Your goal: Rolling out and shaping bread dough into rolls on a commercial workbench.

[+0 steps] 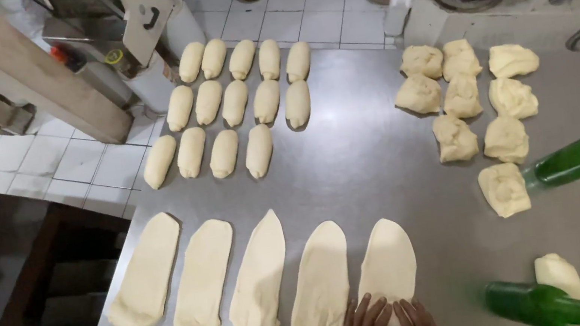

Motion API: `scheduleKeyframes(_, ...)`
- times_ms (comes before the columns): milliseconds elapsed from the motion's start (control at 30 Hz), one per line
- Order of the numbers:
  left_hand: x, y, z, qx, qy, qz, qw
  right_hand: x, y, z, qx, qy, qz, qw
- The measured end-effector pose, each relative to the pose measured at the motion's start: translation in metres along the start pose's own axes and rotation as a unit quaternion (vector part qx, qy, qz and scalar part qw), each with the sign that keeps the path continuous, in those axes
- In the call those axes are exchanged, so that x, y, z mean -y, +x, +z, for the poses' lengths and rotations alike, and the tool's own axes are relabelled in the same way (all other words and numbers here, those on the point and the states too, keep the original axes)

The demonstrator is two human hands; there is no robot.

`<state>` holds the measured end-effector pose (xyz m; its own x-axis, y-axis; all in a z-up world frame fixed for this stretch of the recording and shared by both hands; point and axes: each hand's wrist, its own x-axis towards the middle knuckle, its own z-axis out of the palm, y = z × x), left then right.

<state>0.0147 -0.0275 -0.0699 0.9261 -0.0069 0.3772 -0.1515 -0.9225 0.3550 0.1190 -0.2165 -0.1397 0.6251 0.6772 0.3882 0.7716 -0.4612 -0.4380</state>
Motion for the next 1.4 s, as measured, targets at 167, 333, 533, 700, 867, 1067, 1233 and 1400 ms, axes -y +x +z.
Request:
scheduleKeyframes(167, -0.008, 0.039, -0.013, 0.099, -0.177, -0.119, 0.972, 0.0, 0.01, 0.0, 0.053, -0.01, 0.105, 0.993)
scheduleKeyframes(333, -0.001, 0.027, 0.01, 0.043, -0.224, -0.165, 0.959, 0.012, 0.024, -0.006, -0.077, 0.136, 0.236, 0.959)
scheduleKeyframes(533, -0.025, 0.086, -0.056, -0.002, -0.157, -0.176, 0.972, 0.076, 0.093, -0.056, -0.046, 0.09, 0.23, 0.968)
scheduleKeyframes(700, 0.018, 0.166, -0.046, -0.09, -0.163, -0.176, 0.967, 0.034, 0.174, -0.055, -0.123, 0.158, 0.264, 0.944)
scheduleKeyframes(867, 0.025, 0.17, -0.033, -0.12, -0.35, -0.307, 0.877, 0.02, 0.181, -0.068, -0.169, 0.272, 0.362, 0.875)
scheduleKeyframes(1067, 0.0, 0.16, -0.038, -0.05, -0.13, -0.229, 0.964, 0.033, 0.16, -0.048, -0.077, 0.039, 0.154, 0.984)
scheduleKeyframes(1233, 0.053, 0.221, -0.021, -0.105, -0.212, -0.228, 0.944, -0.011, 0.227, -0.035, -0.137, 0.258, 0.275, 0.916)
scheduleKeyframes(1400, 0.063, 0.218, -0.025, -0.092, -0.301, -0.266, 0.911, -0.015, 0.221, -0.052, -0.151, 0.305, 0.277, 0.898)
